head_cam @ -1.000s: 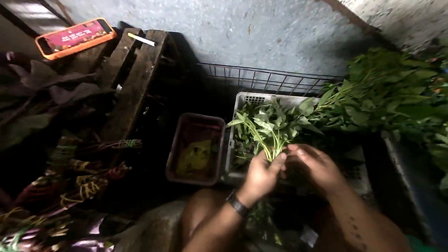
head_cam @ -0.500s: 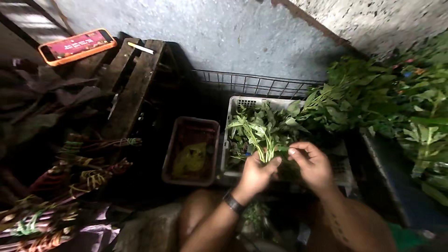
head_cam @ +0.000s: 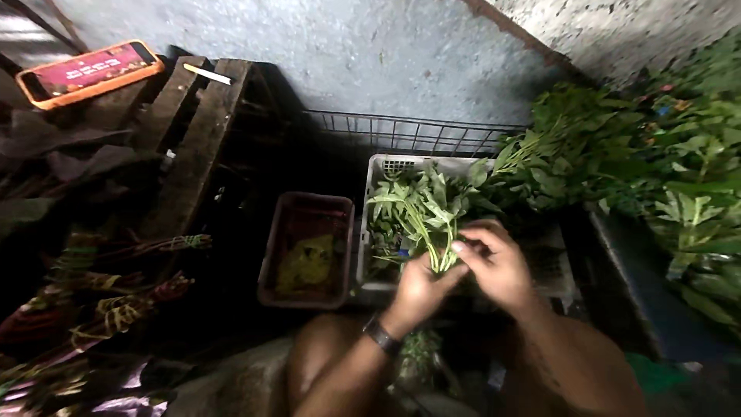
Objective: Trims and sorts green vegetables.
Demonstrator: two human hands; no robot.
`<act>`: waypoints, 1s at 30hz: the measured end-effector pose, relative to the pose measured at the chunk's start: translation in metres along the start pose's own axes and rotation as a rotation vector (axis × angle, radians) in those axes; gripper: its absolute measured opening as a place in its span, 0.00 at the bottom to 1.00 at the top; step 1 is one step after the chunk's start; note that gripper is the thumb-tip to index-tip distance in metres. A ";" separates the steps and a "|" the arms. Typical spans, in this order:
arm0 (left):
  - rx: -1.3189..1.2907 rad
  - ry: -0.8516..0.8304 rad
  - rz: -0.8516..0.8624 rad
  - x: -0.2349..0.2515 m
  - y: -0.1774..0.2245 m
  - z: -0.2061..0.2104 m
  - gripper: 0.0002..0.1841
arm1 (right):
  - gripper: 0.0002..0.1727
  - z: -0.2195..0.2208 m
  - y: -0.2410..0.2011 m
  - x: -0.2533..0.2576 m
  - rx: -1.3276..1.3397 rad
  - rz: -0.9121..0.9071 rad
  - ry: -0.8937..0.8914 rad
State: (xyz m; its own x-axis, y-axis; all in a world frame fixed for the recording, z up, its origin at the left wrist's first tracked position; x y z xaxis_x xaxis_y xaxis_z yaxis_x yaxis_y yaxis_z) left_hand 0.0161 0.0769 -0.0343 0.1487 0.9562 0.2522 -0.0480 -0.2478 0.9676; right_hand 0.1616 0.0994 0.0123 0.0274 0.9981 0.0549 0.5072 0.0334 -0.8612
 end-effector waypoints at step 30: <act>0.049 0.003 -0.102 -0.002 -0.009 0.006 0.14 | 0.18 -0.060 0.031 0.016 0.992 0.494 0.217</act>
Point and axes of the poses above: each hand's wrist, its own x-axis towards the middle knuckle, its own z-axis out of the palm, y = z × x, the point moved 6 cm from there along x, towards the middle knuckle, and after that the axes turned 14 degrees about z, right-handed, at the moved point
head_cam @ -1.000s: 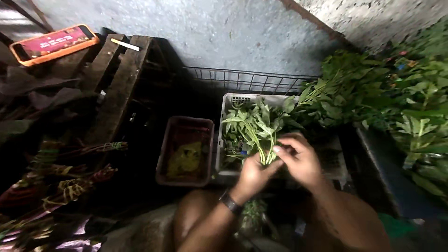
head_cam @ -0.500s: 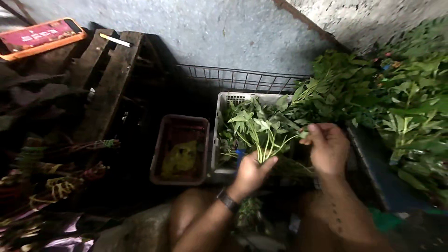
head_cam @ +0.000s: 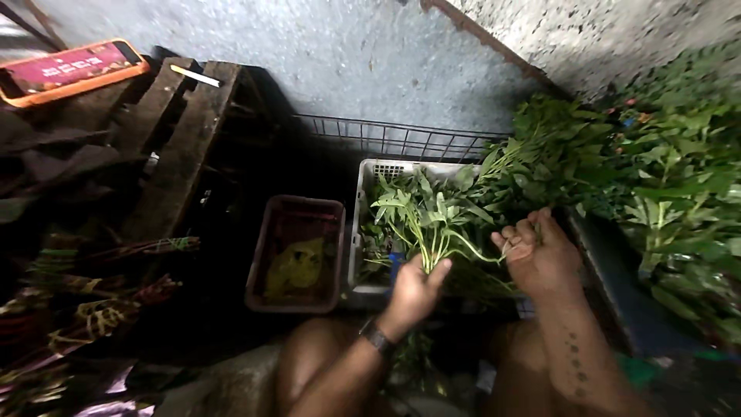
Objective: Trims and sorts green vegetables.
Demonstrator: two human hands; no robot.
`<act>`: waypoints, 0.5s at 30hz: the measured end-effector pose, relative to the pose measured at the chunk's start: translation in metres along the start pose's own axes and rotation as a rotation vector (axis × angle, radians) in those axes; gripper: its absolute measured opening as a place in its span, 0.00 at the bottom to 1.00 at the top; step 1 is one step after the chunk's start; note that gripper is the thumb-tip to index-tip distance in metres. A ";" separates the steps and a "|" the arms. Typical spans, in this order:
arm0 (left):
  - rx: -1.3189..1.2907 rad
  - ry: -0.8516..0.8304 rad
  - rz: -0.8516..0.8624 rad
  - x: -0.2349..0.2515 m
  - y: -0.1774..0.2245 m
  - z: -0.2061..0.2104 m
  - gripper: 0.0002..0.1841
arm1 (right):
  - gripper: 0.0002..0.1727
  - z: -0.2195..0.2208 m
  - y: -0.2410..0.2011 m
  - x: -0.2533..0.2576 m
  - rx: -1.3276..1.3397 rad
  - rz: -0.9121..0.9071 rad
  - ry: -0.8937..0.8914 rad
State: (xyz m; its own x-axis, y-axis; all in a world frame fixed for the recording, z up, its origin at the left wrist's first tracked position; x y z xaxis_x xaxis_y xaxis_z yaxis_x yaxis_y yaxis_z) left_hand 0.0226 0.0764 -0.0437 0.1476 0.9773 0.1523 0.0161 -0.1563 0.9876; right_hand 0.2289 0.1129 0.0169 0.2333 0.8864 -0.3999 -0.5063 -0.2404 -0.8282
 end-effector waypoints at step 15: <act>-0.740 0.118 -0.326 -0.008 -0.012 0.029 0.14 | 0.30 0.034 0.068 -0.013 0.410 0.382 -0.290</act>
Point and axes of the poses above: each hand's wrist, its own x-axis towards the middle knuckle, its own z-axis out of the palm, y = z × x, the point moved 6 cm from there along x, towards the middle knuckle, and after that the axes turned 14 degrees about z, right-handed, at the moved point
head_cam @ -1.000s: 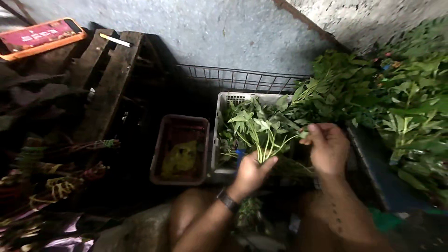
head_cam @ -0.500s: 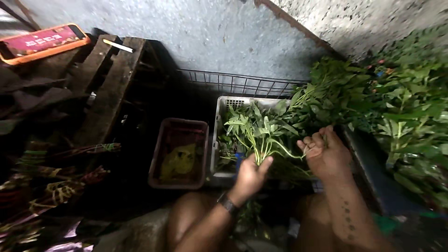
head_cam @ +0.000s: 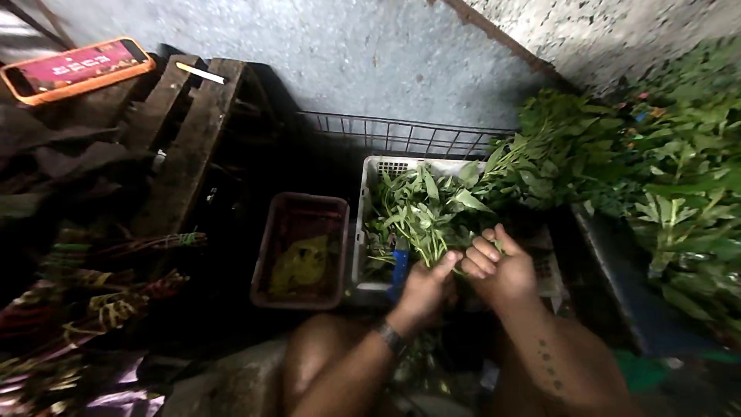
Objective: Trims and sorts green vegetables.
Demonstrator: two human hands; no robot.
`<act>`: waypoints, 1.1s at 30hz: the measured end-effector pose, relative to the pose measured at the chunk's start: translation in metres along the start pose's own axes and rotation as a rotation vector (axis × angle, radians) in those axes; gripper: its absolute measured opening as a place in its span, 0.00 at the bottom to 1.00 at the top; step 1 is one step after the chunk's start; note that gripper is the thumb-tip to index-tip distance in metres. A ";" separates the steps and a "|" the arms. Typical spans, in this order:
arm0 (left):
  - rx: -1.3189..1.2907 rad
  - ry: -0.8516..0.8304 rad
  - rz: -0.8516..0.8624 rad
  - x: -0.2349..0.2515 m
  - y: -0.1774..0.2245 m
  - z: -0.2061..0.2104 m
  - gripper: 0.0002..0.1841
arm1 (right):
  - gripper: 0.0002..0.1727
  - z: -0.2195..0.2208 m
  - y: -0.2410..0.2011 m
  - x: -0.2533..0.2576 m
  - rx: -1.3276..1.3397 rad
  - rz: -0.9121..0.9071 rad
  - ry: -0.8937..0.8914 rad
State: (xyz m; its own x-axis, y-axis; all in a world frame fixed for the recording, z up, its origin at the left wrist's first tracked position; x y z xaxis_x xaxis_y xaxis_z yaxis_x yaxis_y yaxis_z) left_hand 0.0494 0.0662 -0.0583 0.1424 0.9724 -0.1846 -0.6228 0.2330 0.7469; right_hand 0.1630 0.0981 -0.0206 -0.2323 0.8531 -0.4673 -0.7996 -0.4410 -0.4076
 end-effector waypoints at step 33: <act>0.791 -0.240 0.399 -0.005 0.020 0.007 0.18 | 0.09 0.030 -0.046 -0.018 -1.300 -0.693 0.344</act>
Point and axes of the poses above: each hand's wrist, its own x-axis towards the middle knuckle, its own z-axis out of the palm, y = z × x, the point moved 6 cm from there along x, towards the middle knuckle, and after that the axes turned 14 degrees about z, right-handed, at the moved point
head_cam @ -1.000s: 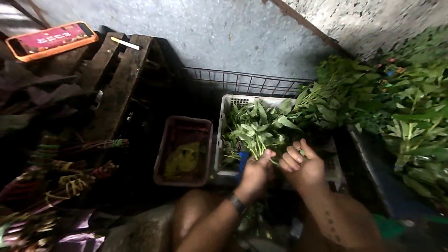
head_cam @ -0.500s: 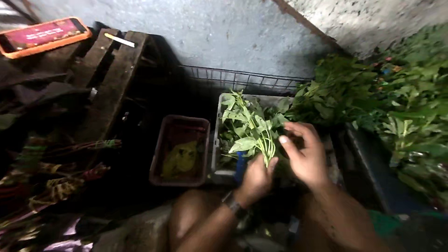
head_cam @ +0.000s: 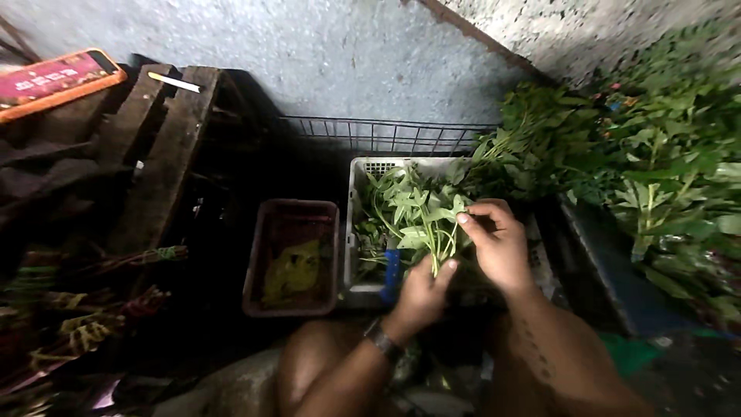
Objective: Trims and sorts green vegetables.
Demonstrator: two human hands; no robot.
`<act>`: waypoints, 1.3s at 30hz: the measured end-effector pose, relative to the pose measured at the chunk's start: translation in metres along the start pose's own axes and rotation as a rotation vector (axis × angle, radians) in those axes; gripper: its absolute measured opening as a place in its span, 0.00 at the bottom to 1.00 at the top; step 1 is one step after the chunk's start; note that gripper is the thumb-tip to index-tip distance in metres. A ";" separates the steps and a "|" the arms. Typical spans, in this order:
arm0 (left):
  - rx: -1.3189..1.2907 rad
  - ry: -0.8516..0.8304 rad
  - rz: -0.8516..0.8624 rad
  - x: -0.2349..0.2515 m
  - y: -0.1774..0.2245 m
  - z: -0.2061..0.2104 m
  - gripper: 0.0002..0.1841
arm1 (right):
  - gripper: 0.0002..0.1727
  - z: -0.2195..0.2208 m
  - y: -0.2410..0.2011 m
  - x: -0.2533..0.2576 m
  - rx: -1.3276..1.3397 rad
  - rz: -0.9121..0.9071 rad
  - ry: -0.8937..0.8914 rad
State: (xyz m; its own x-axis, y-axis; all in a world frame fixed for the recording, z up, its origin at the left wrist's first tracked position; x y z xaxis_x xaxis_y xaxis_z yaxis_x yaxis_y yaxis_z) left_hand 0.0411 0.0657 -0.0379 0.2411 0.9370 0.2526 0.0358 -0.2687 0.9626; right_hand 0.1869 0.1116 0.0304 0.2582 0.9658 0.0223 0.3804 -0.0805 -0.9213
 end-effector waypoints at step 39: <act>0.355 -0.074 0.173 0.002 0.014 -0.002 0.22 | 0.08 0.016 0.028 -0.025 0.448 0.239 -0.336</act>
State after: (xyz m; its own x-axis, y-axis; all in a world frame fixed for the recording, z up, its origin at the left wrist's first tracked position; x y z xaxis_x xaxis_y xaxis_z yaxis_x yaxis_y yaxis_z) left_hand 0.0401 0.0645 -0.0241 0.3412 0.8564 0.3876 0.3184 -0.4932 0.8095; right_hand 0.1771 0.0890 -0.0021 -0.0321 0.9645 -0.2620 -0.0829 -0.2638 -0.9610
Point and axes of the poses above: each hand's wrist, its own x-axis towards the middle knuckle, its own z-axis out of the palm, y = z × x, the point moved 6 cm from there along x, towards the middle knuckle, and after that the axes turned 14 degrees about z, right-handed, at the moved point
